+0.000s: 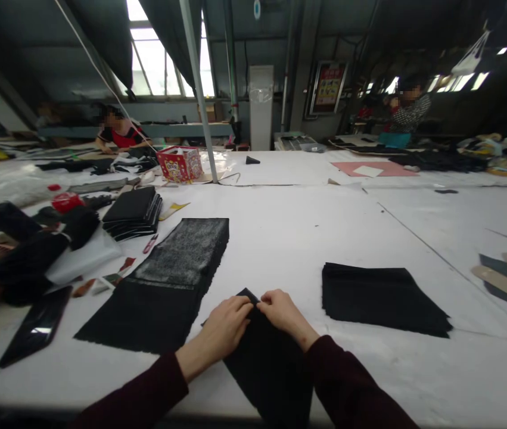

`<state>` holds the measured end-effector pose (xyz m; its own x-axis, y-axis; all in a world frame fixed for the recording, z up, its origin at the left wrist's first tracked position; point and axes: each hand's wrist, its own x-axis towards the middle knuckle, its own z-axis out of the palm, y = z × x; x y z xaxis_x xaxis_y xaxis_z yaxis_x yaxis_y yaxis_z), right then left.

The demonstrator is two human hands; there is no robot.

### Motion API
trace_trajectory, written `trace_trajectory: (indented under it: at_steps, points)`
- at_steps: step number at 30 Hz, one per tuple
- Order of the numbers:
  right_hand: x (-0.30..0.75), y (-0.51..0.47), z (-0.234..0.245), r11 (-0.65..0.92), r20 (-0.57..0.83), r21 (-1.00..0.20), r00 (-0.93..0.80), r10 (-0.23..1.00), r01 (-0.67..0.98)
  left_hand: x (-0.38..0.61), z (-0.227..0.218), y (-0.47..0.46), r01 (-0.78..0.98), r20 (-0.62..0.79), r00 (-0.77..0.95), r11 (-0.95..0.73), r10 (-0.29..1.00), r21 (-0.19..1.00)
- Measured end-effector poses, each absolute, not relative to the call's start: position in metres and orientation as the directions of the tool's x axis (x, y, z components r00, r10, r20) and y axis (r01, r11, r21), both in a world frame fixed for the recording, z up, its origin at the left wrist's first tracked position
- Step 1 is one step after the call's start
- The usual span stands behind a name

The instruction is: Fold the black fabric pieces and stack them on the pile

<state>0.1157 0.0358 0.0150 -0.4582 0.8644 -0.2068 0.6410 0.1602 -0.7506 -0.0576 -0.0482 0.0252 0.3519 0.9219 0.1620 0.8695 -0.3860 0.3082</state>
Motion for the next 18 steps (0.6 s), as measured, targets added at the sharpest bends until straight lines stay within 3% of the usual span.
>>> trace_trajectory:
  at_steps: [5,10,13,18]
  points:
    - [0.088,0.010,-0.007,0.267,0.038,-0.608,-0.309,0.950,0.748,-0.072,0.010,-0.029,0.897,0.119,0.385,-0.401,0.915,0.185]
    - [0.081,-0.009,-0.038,0.509,0.436,-0.231,-0.379,0.816,0.829,-0.076,-0.011,-0.031,0.873,0.237,0.369,-0.423,0.899,0.243]
    - [0.081,-0.010,-0.045,0.552,0.506,-0.125,-0.426,0.750,0.824,-0.077,-0.018,-0.033,0.860,0.304,0.339,-0.424,0.891,0.285]
    - [0.081,-0.009,-0.046,0.569,0.508,-0.102,-0.449,0.735,0.816,-0.077,-0.023,-0.031,0.862,0.316,0.250,-0.359,0.915,0.359]
